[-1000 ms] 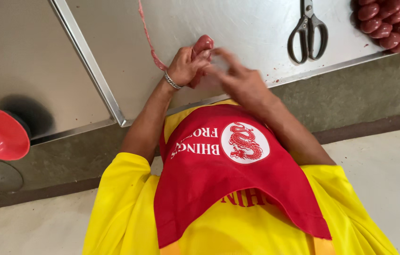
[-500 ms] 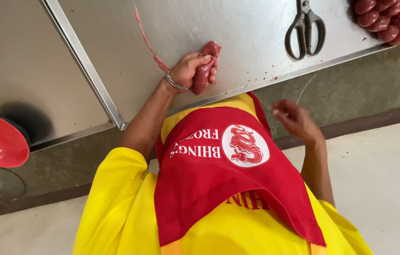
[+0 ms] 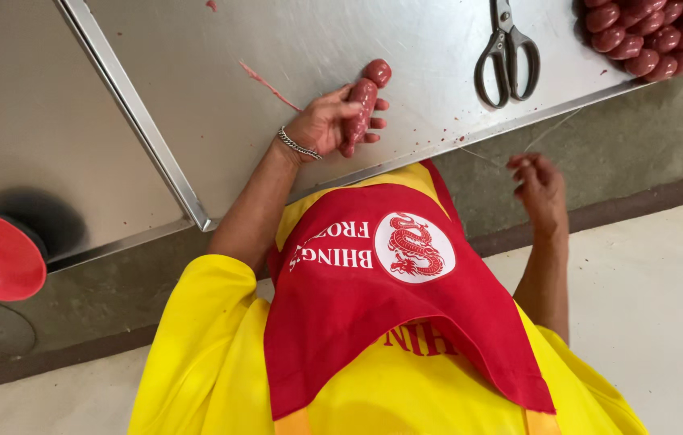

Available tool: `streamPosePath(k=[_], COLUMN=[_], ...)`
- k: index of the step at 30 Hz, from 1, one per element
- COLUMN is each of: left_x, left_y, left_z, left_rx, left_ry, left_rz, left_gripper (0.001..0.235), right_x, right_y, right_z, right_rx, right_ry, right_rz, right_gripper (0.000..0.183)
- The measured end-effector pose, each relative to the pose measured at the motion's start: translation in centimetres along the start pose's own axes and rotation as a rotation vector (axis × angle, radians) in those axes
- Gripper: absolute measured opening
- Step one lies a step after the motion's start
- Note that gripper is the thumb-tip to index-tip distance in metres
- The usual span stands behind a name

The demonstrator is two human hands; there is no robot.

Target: The person prepares sausages by hand at a metal table, pulling long segments of casing, twisting them into individual links, and tying the links with string.

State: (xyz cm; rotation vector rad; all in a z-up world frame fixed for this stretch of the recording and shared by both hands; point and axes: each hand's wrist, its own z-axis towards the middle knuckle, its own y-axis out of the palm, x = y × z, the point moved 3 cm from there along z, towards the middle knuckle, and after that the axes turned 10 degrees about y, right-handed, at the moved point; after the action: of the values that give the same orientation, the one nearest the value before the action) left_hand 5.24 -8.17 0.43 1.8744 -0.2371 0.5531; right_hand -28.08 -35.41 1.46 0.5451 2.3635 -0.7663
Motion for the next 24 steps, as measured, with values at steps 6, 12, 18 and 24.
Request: streamPosePath(k=[6, 12, 18, 24], left_x=[-3.5, -5.4, -4.9, -5.1], left_y=[-1.8, -4.2, -4.6, -3.5], left_z=[0.9, 1.1, -0.8, -0.8], left_rx=[0.143, 0.338, 0.395, 0.34], left_ry=[0.123, 0.137, 0.134, 0.132], left_rz=[0.17, 0.305, 0.445, 0.469], left_gripper=[0.031, 0.033, 0.038, 0.046], right_x=[-14.5, -21.6, -19.0, -15.3], right_y=[10.4, 22.4, 21.8, 11.8], right_z=[1.6, 6.1, -3.8, -4.4], right_rx=[-0.094, 0.082, -0.549, -0.537], right_ry=[-0.739, -0.82, -0.97, -0.75], right_rz=[-0.783, -1.222, -0.929, -0.351], right_gripper=[0.057, 0.073, 0.084, 0.033])
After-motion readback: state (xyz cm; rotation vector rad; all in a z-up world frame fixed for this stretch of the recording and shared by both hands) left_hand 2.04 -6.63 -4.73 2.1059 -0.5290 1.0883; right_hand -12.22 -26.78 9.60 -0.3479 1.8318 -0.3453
